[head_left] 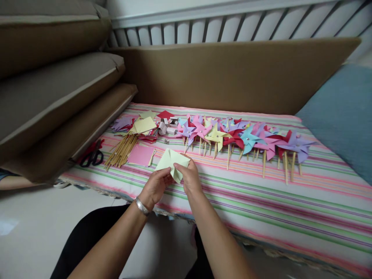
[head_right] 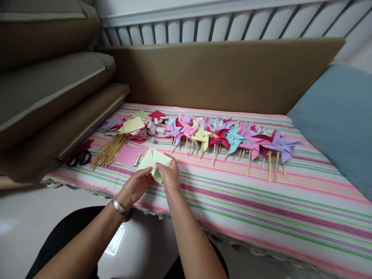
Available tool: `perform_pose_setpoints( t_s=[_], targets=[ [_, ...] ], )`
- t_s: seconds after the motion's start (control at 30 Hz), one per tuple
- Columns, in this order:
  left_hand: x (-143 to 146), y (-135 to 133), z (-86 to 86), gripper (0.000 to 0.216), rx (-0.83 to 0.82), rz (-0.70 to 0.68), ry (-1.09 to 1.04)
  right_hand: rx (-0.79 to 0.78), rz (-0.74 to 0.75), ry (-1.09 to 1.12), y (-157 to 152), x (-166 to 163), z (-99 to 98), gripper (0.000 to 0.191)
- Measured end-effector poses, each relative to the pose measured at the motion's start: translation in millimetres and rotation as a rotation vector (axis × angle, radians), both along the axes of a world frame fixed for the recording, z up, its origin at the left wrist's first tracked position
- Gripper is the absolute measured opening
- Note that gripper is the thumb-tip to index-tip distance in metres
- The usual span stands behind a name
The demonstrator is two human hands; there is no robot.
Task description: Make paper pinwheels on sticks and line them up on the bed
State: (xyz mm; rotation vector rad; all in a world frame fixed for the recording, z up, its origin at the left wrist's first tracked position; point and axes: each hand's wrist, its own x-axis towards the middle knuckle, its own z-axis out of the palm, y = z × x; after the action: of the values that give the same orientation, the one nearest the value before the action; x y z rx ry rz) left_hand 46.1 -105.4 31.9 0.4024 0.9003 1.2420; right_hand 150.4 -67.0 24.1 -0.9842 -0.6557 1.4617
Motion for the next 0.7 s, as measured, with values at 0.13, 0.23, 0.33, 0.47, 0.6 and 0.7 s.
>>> perform_pose_setpoints(
  t_s=[0.13,0.23,0.33,0.47,0.6,0.7],
  targets=[
    [8.6,0.9,-1.5,0.015,0.010,0.083,0.046,0.020,-0.014,-0.007,-3.0,-4.6,-1.8,0.053],
    [9.7,2.7,-3.1,0.014,-0.009,0.148,0.066,0.032,0.023,0.008,-4.1,-6.3,-2.3,0.052],
    [3.9,5.5,-1.7,0.014,-0.020,0.178,0.089,0.065,0.061,-0.043,-4.0,-5.0,-4.4,0.048],
    [-16.6,12.7,5.3,0.012,-0.059,0.220,0.112,0.262,0.022,-0.392,-8.1,2.5,-5.5,0.034],
    [-36.4,17.7,12.7,0.008,-0.078,0.261,0.078,0.667,-0.024,-0.845,-17.3,8.2,-2.2,0.025],
    [-39.9,17.2,17.5,0.007,-0.101,0.236,0.025,0.864,0.099,-1.042,-21.6,6.5,-2.6,0.032]
  ],
)
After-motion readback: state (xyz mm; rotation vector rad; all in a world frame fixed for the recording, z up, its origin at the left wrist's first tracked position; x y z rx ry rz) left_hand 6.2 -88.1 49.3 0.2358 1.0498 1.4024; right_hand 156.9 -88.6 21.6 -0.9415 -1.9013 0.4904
